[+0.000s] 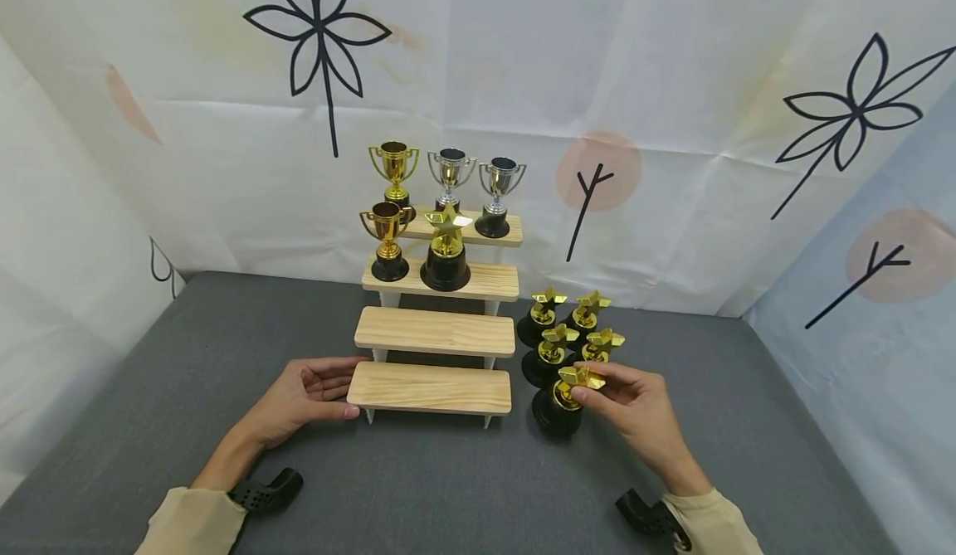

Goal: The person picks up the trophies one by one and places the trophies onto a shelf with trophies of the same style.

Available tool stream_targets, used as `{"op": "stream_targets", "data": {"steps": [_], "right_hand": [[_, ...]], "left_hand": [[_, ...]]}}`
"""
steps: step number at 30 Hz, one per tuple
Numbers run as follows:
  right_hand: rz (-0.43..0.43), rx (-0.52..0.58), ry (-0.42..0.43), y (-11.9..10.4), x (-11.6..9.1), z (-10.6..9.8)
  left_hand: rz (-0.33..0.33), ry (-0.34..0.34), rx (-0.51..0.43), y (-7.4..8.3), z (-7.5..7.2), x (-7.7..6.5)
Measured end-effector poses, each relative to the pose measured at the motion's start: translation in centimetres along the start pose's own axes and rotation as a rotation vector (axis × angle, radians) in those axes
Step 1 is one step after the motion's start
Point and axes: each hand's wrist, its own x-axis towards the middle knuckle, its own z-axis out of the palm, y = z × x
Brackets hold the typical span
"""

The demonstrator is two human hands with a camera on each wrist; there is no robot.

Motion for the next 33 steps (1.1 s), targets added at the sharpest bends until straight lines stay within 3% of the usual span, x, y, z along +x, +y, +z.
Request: {"op": "stream_targets", "data": {"steps": [22, 33], "right_hand": [[-0.067, -0.008, 0.017, -2.7, -0.5, 0.0], [-0.114, 0.024, 0.069, -4.0, -0.2, 0.1]], "left_hand": [[-0.004, -0.006, -0.011, -0.1, -0.1, 0.1], [-0.002, -0.002, -0.006, -0.1, -0.1, 0.0]]}}
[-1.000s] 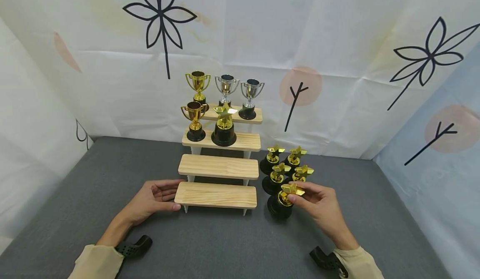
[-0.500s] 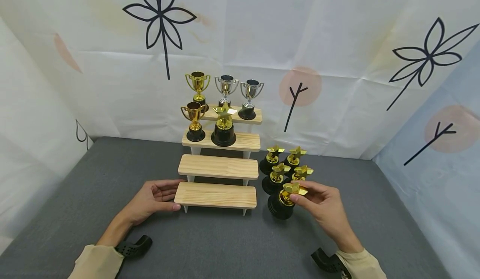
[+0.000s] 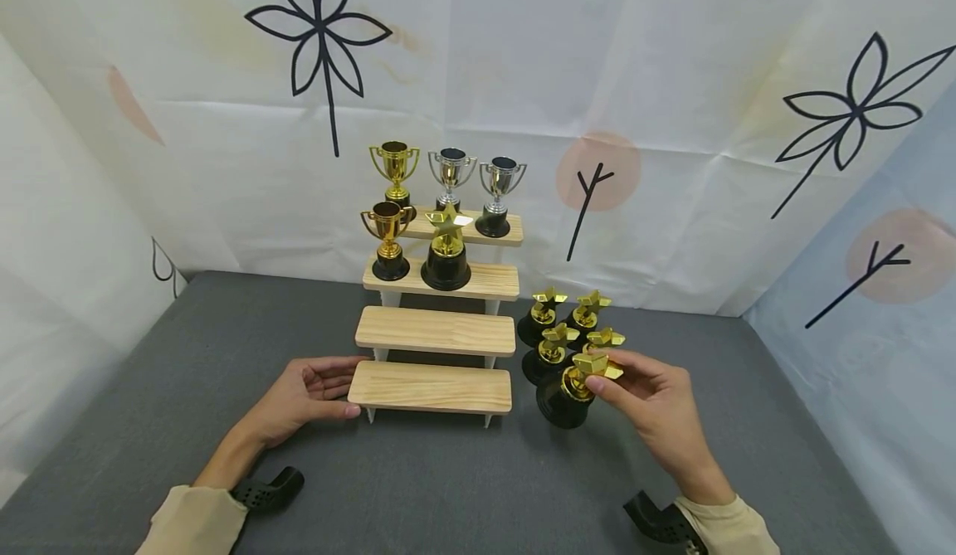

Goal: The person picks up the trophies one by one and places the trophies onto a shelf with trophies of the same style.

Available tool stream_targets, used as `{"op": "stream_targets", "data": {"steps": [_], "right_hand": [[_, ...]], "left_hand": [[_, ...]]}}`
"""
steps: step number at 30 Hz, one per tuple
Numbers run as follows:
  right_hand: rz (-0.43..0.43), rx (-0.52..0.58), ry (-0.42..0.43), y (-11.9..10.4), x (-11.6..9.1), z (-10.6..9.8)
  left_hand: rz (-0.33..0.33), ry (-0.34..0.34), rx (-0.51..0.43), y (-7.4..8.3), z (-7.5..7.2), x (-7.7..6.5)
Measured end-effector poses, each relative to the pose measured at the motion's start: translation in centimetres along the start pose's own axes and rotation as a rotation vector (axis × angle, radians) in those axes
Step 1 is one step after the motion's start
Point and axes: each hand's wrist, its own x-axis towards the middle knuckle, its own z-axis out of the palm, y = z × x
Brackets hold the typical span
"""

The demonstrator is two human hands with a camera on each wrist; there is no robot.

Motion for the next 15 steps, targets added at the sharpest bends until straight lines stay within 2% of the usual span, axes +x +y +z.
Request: {"op": "stream_targets", "data": {"steps": [7, 15], "right_hand": [[0.007, -0.009, 0.037, -0.8, 0.8, 0.3], [-0.007, -0.021, 0.037, -2.0, 2.8, 0.6]], "left_hand": [[-0.008, 0.002, 0.001, 0.1, 0.0, 0.0], [-0.003, 0.002, 0.0, 0.0, 0.0, 0.0]]}}
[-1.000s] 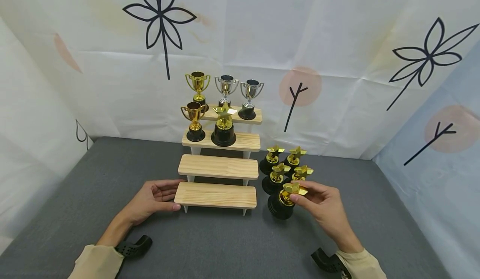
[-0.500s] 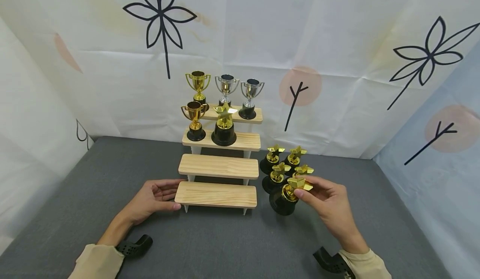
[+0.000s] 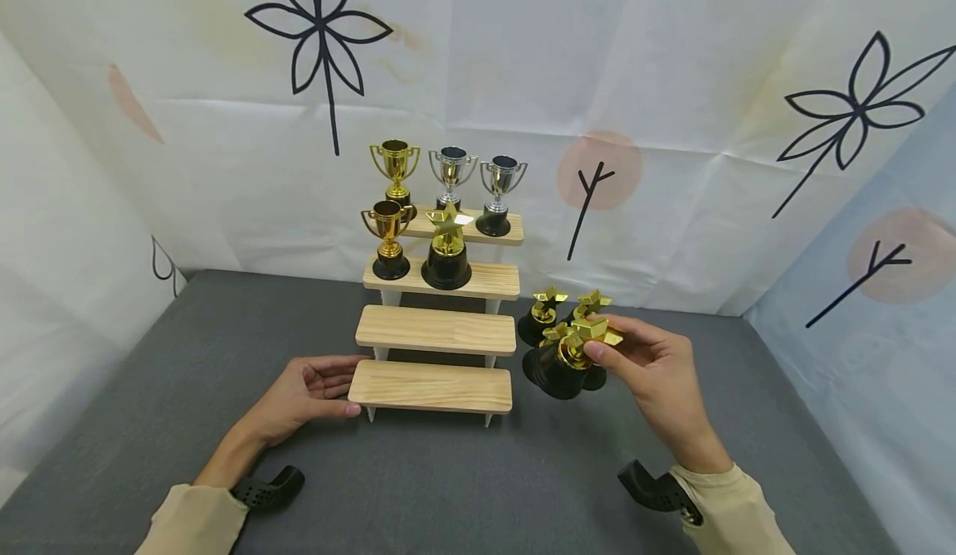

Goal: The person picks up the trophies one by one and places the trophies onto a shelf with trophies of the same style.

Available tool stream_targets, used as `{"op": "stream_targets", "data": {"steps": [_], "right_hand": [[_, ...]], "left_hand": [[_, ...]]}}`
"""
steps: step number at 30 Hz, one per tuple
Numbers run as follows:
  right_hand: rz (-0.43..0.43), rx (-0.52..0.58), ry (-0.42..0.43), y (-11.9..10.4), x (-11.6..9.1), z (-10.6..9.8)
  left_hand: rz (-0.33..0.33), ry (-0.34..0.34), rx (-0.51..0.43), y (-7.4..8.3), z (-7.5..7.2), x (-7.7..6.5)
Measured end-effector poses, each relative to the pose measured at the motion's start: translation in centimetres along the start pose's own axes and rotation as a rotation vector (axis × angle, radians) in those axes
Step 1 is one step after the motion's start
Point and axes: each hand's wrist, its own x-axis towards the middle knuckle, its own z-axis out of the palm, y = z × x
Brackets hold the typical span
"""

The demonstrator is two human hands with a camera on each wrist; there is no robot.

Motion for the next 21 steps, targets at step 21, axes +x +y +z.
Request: {"op": "stream_targets", "data": {"steps": [21], "right_hand": [[-0.012, -0.065, -0.095, -1.7, 5.8, 1.9]], "left_hand": [[0.018, 0.0, 0.005, 0.0, 0.0, -0.1]]}}
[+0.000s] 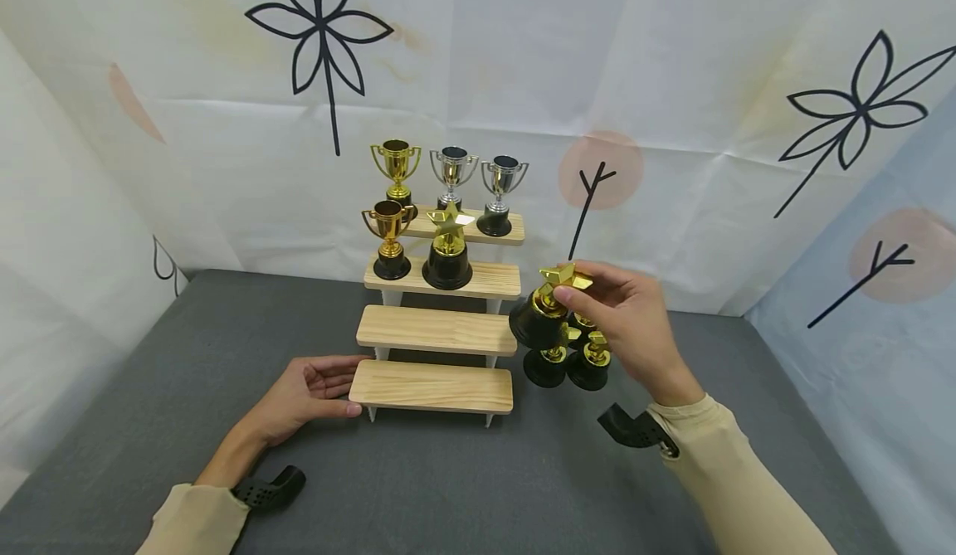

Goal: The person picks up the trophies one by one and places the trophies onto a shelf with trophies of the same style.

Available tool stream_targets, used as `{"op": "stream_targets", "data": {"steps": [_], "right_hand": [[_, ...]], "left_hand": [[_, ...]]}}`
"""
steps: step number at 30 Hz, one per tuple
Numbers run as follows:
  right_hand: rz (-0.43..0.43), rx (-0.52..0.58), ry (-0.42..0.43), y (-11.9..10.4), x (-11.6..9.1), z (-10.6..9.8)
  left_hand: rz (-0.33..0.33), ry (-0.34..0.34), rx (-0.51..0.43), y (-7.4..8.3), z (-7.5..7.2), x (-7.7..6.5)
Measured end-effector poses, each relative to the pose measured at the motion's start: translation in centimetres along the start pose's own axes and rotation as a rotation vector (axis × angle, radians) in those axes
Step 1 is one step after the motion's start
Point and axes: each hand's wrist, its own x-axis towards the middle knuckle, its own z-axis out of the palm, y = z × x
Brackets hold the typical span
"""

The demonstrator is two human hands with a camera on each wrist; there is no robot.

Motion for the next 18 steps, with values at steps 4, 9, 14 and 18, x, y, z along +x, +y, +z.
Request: {"op": "stream_targets", "data": {"steps": [4, 9, 14, 18], "right_hand": [[-0.006, -0.025, -0.016, -0.2, 1.1, 0.3], [0.018, -0.023, -0.034, -0.6, 2.3, 0.7], [0.019, -0.016, -0.053, -0.4, 3.6, 1.1], [0.015, -0.014, -0.071, -0.3, 4.3, 1.4]], "left_hand": [[-0.006, 0.001, 0.001, 0.0, 0.0, 0.0], [-0.012, 0.003, 0.002, 0.1, 0.0, 0.0], [-0.016, 0.005, -0.001, 0.1, 0.1, 0.0], [-0.021, 0.006, -0.001, 0.1, 0.1, 0.0]]}}
